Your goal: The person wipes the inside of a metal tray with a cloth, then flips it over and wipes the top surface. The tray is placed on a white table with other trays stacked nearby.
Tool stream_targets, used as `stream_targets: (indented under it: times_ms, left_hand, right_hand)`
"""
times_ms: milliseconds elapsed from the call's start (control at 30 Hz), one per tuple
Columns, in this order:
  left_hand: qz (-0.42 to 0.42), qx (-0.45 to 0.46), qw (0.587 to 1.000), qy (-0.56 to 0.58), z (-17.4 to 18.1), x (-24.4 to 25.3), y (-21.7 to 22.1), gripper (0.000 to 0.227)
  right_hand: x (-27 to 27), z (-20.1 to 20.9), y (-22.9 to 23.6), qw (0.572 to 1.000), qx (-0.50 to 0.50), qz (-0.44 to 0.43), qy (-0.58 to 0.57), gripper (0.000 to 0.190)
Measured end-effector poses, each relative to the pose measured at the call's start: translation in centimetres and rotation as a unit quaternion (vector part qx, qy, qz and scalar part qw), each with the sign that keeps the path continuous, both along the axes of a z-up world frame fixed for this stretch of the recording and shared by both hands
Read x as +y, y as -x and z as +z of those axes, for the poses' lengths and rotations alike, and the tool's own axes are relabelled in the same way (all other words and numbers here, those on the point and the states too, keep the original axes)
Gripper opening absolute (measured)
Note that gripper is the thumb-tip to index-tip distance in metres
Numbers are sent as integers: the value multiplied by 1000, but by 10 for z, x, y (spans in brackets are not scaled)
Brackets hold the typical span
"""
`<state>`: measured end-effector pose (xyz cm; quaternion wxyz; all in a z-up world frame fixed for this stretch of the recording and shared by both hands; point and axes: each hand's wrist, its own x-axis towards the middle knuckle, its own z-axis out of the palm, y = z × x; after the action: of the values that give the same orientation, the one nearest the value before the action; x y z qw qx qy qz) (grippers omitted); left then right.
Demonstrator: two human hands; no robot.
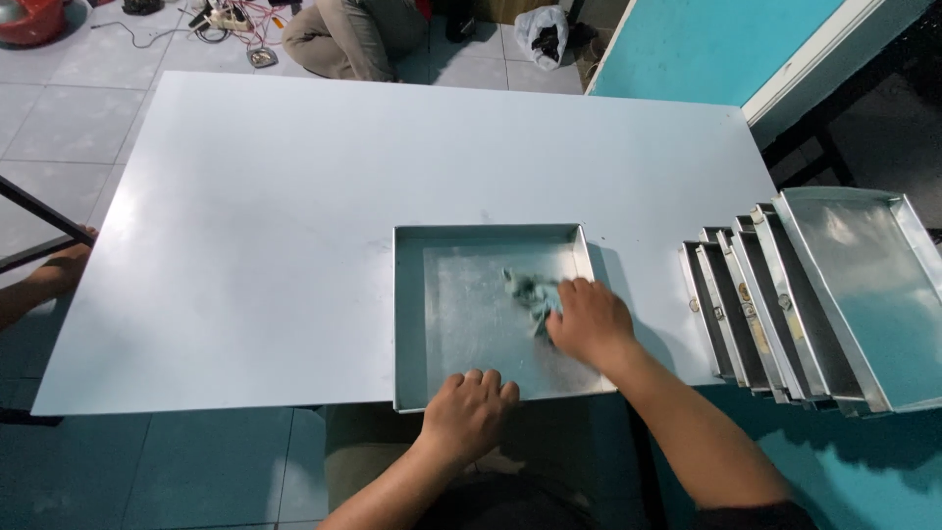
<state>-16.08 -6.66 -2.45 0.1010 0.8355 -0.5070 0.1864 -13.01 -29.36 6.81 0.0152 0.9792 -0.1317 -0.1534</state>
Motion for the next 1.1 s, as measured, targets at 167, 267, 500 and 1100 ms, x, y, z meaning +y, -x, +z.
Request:
stream_targets:
  times_ms: [167,267,500,1100]
  left_hand:
    - [-3,-8,1000,6,-3,1,2,11]
    - [-12,0,1000,10,-1,2,4,9]
    - [-41,77,995,-39,-3,0,1,10]
    - [-55,12,998,-1,-8,-1,-8,27]
  right_hand:
    - [0,-22,64,998,41,24,-33,45]
    - [0,-29,78,998,22,45,-44,37]
    - [5,-26,38,999,19,25,31,34]
    - [-40,-94,-105,980,-141,74,122,30]
